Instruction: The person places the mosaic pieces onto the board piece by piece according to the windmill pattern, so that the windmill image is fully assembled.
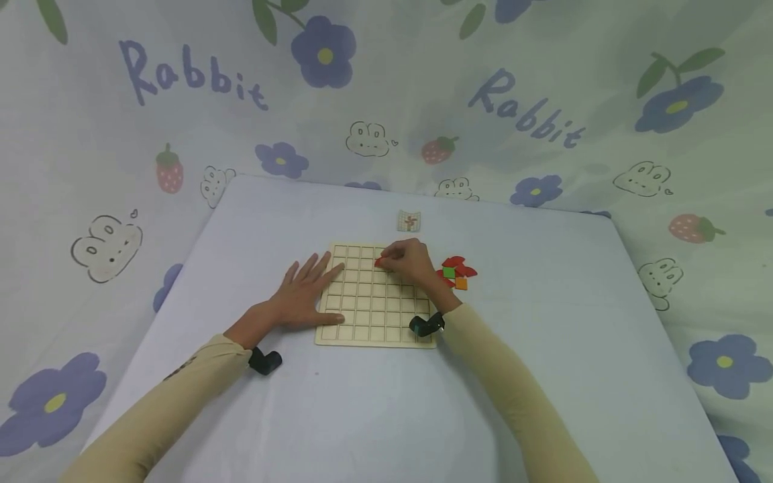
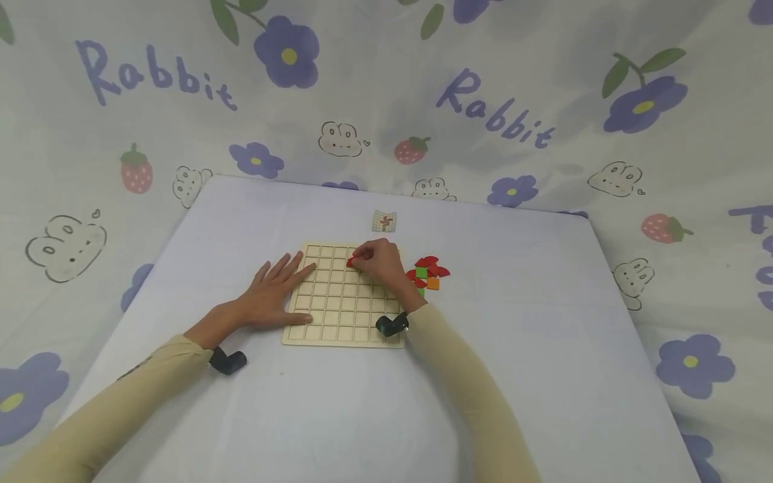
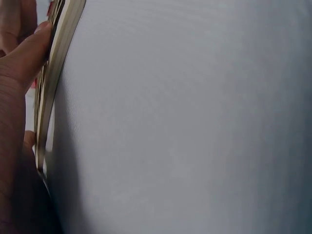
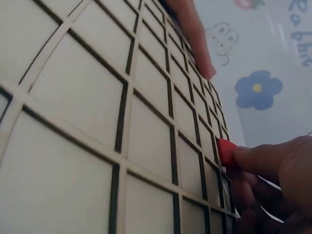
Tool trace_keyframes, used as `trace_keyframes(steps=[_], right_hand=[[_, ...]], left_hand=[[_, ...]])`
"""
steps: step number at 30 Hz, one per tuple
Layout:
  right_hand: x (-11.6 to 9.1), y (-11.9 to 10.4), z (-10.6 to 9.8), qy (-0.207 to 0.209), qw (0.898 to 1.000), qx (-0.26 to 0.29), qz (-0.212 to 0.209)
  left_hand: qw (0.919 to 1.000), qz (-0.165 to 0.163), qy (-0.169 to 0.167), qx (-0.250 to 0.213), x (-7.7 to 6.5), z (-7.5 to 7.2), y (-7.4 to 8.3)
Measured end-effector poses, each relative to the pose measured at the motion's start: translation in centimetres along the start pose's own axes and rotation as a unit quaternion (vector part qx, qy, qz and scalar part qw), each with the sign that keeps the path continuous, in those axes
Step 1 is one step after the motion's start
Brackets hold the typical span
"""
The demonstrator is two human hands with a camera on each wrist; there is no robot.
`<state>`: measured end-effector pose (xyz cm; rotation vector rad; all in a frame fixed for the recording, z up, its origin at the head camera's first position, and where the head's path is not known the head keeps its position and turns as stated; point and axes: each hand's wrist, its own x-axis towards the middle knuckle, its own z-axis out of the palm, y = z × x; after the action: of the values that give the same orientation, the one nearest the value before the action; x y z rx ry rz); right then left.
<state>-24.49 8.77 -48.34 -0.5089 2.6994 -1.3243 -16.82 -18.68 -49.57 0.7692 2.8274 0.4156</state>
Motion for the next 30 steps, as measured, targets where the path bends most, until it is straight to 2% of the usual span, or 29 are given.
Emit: trace_keyframes(steps=[5, 10, 14, 19, 25, 27, 30], right_hand=[[0.0, 0.0, 0.3, -0.016, 0.997, -0.064, -0.032], [0.0, 0.4, 0.3, -0.045, 0.995, -0.080, -0.041], [0.0, 0.9, 0.1, -0.045, 0.994, -0.088, -0.054], [-0.6, 1.8, -0.8, -0.022, 0.995, -0.072, -0.061], [-1.7, 2.7, -3.3, 0.032, 0.995, -0.058, -0.073], [-2.0, 3.2, -4.3, 0.045, 0.995, -0.072, -0.059], [-2.4, 4.0, -5.6, 0.048, 0.993, -0.111, -0.012]], left_hand=[[1.0000, -0.003, -0.003, 0.004, 0.1, 0.2, -0.1], [1.0000, -0.006, -0.004, 0.003, 0.1, 0.3, -0.2], [1.0000, -0.008, -0.001, 0.002, 0.2, 0.5, -0.3], [1.0000, -0.008, 0.000, 0.005, 0.3, 0.6, -0.2], [0.9999, -0.010, -0.001, 0.004, 0.3, 0.3, 0.3], [1.0000, -0.009, 0.002, 0.002, 0.3, 0.3, 0.4], [1.0000, -0.008, 0.002, -0.003, 0.2, 0.3, 0.4]])
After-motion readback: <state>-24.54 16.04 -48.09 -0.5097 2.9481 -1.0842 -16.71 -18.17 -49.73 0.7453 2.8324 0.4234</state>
